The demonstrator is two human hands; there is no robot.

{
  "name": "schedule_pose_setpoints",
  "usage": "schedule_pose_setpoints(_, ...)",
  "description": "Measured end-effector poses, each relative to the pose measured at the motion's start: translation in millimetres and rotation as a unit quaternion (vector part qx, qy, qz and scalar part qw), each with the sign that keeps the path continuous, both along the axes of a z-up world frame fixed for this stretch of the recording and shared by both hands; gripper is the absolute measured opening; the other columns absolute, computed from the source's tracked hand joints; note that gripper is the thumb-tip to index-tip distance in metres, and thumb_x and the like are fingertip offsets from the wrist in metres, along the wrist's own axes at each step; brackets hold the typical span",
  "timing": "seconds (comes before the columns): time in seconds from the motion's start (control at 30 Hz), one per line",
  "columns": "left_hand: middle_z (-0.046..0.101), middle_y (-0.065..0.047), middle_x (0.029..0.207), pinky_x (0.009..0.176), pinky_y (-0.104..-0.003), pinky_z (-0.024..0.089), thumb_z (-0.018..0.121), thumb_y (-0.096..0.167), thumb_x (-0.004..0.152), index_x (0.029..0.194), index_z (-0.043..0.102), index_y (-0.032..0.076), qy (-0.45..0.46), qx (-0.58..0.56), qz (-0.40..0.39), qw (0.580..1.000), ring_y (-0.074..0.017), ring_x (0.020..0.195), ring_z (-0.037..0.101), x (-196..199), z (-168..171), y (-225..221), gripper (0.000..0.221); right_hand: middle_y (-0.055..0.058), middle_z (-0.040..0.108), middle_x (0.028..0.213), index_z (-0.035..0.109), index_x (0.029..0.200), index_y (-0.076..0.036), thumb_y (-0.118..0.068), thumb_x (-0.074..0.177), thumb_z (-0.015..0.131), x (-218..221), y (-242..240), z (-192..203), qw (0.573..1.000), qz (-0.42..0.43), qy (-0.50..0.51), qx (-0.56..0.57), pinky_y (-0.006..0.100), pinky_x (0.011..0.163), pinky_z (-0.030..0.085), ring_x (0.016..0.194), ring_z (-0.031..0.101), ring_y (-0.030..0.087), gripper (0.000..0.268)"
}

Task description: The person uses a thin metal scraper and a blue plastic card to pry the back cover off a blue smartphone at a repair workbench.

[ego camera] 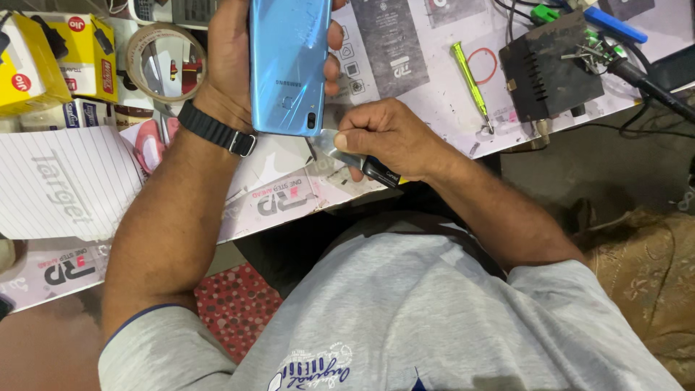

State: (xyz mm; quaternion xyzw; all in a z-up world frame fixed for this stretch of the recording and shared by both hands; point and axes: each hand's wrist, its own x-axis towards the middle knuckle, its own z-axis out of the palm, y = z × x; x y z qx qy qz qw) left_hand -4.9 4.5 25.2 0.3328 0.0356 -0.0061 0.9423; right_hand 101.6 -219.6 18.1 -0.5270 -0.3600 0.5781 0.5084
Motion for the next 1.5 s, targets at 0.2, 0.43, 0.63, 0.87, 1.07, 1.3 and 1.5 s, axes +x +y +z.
schedule_pose_setpoints(0.2, 0.068, -0.022, 0.110, 0.078, -0.045, 0.065, 0.029, 0.063, 0.102, 0.141, 0.053, -0.004, 0.030, 0.015, 0.040, 0.999, -0.0298, 0.090, 0.073, 1.5, -5.0, 0.6, 0.081, 0.005, 0.067, 0.072, 0.067, 0.089, 0.000, -0.015, 0.105, 0.061, -0.9, -1.8, -5.6, 0.999, -0.017, 0.026, 0.027, 0.023, 0.054, 0.057, 0.062, 0.070, 0.011, 0.022)
schedule_pose_setpoints(0.43, 0.067, -0.021, 0.111, 0.081, -0.048, 0.062, 0.035, 0.072, 0.101, 0.133, 0.055, -0.003, 0.009, 0.000, 0.115, 0.993, -0.0303, 0.091, 0.071, 4.3, -15.6, 1.5, 0.084, 0.006, 0.069, 0.070, 0.067, 0.090, -0.002, -0.015, 0.103, 0.062, -5.3, -5.6, -11.2, 0.994, -0.103, 0.035, -0.005, 0.023, 0.051, 0.052, 0.057, 0.065, 0.010, 0.019)
schedule_pose_setpoints(0.63, 0.065, -0.014, 0.103, 0.080, -0.046, 0.061, 0.033, 0.082, 0.097, 0.142, 0.055, -0.001, -0.026, -0.012, 0.140, 0.990, -0.0262, 0.087, 0.069, 10.8, -4.4, -2.1, 0.097, 0.007, 0.069, 0.071, 0.065, 0.091, -0.003, -0.015, 0.102, 0.062, -14.0, -4.0, -15.5, 0.979, -0.183, 0.093, 0.001, 0.024, 0.054, 0.052, 0.060, 0.065, 0.011, 0.017)
schedule_pose_setpoints(0.87, 0.065, -0.012, 0.105, 0.083, -0.045, 0.061, 0.030, 0.081, 0.092, 0.141, 0.053, 0.002, -0.047, -0.012, 0.188, 0.981, -0.0260, 0.091, 0.069, 10.4, -1.0, -8.7, 0.096, 0.008, 0.070, 0.072, 0.065, 0.096, -0.001, -0.017, 0.103, 0.061, -16.1, -1.1, -8.0, 0.977, -0.194, 0.089, -0.005, 0.023, 0.053, 0.052, 0.059, 0.064, 0.011, 0.018)
schedule_pose_setpoints(1.07, 0.066, -0.015, 0.109, 0.086, -0.045, 0.063, 0.034, 0.085, 0.093, 0.141, 0.053, 0.001, -0.056, 0.009, 0.188, 0.980, -0.0265, 0.096, 0.070, 9.8, -8.8, -5.3, 0.099, 0.009, 0.070, 0.070, 0.064, 0.096, -0.003, -0.018, 0.100, 0.061, -9.2, -0.3, -3.8, 0.977, -0.170, 0.114, -0.059, 0.025, 0.048, 0.054, 0.053, 0.063, 0.012, 0.016)
schedule_pose_setpoints(1.3, 0.065, -0.017, 0.111, 0.087, -0.046, 0.063, 0.036, 0.084, 0.096, 0.139, 0.053, 0.000, -0.056, 0.007, 0.181, 0.982, -0.0263, 0.097, 0.069, 5.9, -14.6, -1.9, 0.097, 0.007, 0.068, 0.074, 0.063, 0.094, -0.001, -0.014, 0.104, 0.064, -8.3, -0.8, -10.8, 0.982, -0.159, 0.100, 0.009, 0.025, 0.054, 0.057, 0.062, 0.069, 0.013, 0.017)
schedule_pose_setpoints(1.5, 0.062, -0.015, 0.112, 0.085, -0.046, 0.063, 0.040, 0.082, 0.094, 0.139, 0.053, 0.001, -0.069, 0.048, 0.198, 0.977, -0.0262, 0.099, 0.070, 6.3, -18.7, -2.7, 0.094, 0.008, 0.069, 0.073, 0.063, 0.095, -0.002, -0.015, 0.104, 0.063, -12.0, -1.0, -11.8, 0.976, -0.177, 0.121, 0.032, 0.025, 0.054, 0.057, 0.061, 0.069, 0.012, 0.016)
